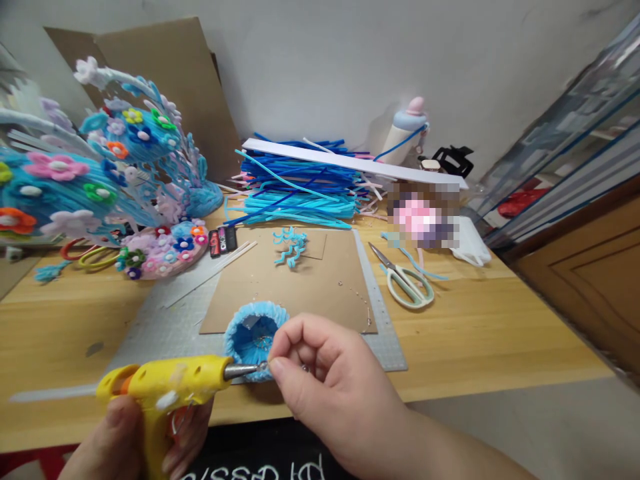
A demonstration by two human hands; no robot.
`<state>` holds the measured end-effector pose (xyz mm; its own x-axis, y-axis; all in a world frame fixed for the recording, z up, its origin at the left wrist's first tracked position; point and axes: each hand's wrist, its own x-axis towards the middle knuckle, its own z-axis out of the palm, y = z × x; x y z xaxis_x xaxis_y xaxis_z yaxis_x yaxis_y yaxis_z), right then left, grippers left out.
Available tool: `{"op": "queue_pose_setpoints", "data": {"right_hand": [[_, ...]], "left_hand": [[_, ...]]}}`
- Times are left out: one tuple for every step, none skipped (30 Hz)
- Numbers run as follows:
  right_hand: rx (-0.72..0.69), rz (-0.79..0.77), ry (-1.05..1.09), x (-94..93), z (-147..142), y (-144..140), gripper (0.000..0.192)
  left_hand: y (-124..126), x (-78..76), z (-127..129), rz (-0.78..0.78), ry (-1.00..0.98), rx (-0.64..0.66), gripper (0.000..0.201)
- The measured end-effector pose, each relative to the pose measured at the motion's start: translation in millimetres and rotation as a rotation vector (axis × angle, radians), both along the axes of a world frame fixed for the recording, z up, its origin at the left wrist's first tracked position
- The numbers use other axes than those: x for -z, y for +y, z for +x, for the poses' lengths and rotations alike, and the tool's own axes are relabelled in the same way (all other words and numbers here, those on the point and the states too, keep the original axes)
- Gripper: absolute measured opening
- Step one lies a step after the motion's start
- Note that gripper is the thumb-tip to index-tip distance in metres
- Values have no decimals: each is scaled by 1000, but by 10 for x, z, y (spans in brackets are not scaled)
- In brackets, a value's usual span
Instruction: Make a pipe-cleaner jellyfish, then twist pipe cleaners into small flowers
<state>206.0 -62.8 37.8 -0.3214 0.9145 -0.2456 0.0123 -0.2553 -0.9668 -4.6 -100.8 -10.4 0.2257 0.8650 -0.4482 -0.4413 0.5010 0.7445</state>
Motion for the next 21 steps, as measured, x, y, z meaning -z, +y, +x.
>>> {"op": "queue_pose_setpoints", "data": {"right_hand": [[-3, -7, 6, 1, 4, 2, 8], [-7, -16, 15, 4, 9, 4, 8], [-15, -28, 28, 8, 14, 5, 8], [-25, -42, 40, 14, 19, 7, 9], [-37, -54, 52, 21, 23, 8, 9], [-49, -66, 64, 29, 27, 10, 10], [-59, -77, 76, 39, 29, 12, 10], [-70, -88, 87, 49, 30, 15, 10], [-79, -99, 100, 59, 30, 18, 11], [-82, -107, 114, 67, 30, 20, 12], [-81, -106, 124, 75, 29, 23, 13], [-70, -95, 123, 80, 28, 24, 14], [-49, -72, 106, 83, 27, 24, 14], [-17, -40, 74, 83, 26, 23, 13], [14, -3, 31, 82, 25, 20, 12], [36, 29, -12, 80, 26, 16, 11], [42, 45, -43, 78, 28, 12, 10], [29, 37, -45, 77, 32, 10, 9], [-2, 9, -4, 79, 40, 11, 9], [-41, -37, 79, 82, 52, 16, 9], [-74, -91, 189, 87, 69, 26, 10]], "left_hand": [[3, -8, 0, 9, 6, 1, 53], [5, -19, 1, 17, 10, 0, 53], [7, -28, 0, 22, 12, -2, 53], [9, -34, -3, 26, 14, -2, 53], [10, -33, -10, 30, 17, -2, 52], [9, -21, -22, 37, 21, -1, 52], [8, 3, -40, 50, 25, 1, 51], [5, 38, -63, 73, 26, 10, 51], [2, 82, -90, 100, 25, 24, 50], [-1, 129, -117, 126, 25, 41, 50], [-5, 176, -142, 148, 22, 60, 50], [-8, 214, -162, 163, 21, 76, 50], [-10, 241, -173, 178, 21, 93, 51], [-11, 253, -176, 194, 24, 106, 52], [-10, 252, -171, 206, 28, 111, 54], [-10, 240, -160, 214, 29, 111, 54], [-9, 223, -150, 211, 32, 102, 55], [-9, 207, -147, 200, 43, 87, 54], [-11, 197, -157, 195, 84, 74, 55], [-12, 196, -187, 199, 144, 64, 55], [-14, 203, -239, 217, 232, 60, 55]]}}
